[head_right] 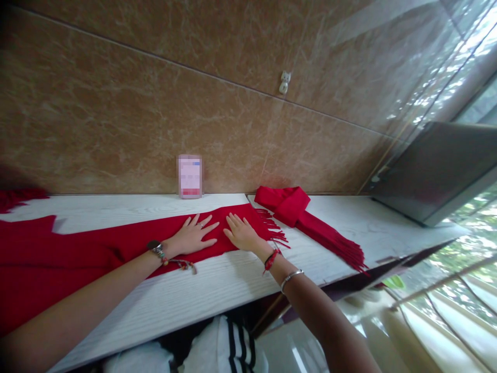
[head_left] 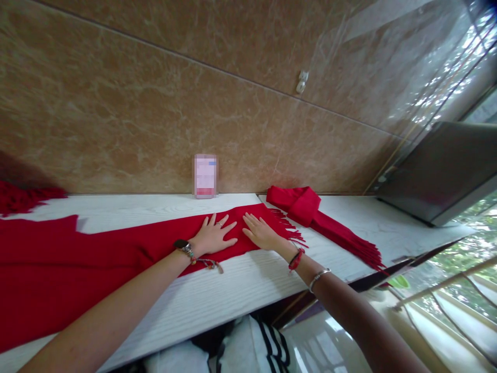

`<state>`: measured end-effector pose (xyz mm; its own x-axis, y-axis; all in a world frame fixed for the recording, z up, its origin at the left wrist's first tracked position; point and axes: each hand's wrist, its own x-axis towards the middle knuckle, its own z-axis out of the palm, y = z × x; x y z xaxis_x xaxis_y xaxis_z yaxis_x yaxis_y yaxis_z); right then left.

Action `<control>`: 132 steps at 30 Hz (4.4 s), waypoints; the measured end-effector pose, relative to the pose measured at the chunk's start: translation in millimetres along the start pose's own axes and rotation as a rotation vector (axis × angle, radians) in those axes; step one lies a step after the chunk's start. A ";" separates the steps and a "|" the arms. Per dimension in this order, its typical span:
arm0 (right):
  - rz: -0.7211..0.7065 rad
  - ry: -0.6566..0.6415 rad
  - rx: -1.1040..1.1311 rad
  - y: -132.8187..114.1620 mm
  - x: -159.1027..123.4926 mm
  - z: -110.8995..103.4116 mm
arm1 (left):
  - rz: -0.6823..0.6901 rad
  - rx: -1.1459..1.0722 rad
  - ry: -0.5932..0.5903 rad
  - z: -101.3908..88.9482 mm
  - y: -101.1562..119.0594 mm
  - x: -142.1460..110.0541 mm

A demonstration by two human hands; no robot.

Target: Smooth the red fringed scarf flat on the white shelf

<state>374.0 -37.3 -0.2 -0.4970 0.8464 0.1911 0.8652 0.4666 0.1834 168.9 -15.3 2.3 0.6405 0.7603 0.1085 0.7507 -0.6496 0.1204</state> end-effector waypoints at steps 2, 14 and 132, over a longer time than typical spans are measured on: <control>-0.031 -0.015 -0.046 8.4 -7.3 2.3 | 0.005 -0.006 -0.003 0.6 -0.6 0.1; 0.173 -0.004 -0.134 54.5 -1.3 -13.5 | 0.013 0.001 0.013 0.5 0.4 -0.2; 0.007 0.130 0.309 19.8 52.5 13.6 | -0.048 0.057 -0.376 -41.9 34.3 -68.8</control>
<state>365.9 19.9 0.4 -0.4781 0.8194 0.3161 0.8378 0.5335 -0.1157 143.8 -90.1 40.3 0.6112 0.7450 -0.2671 0.7822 -0.6201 0.0602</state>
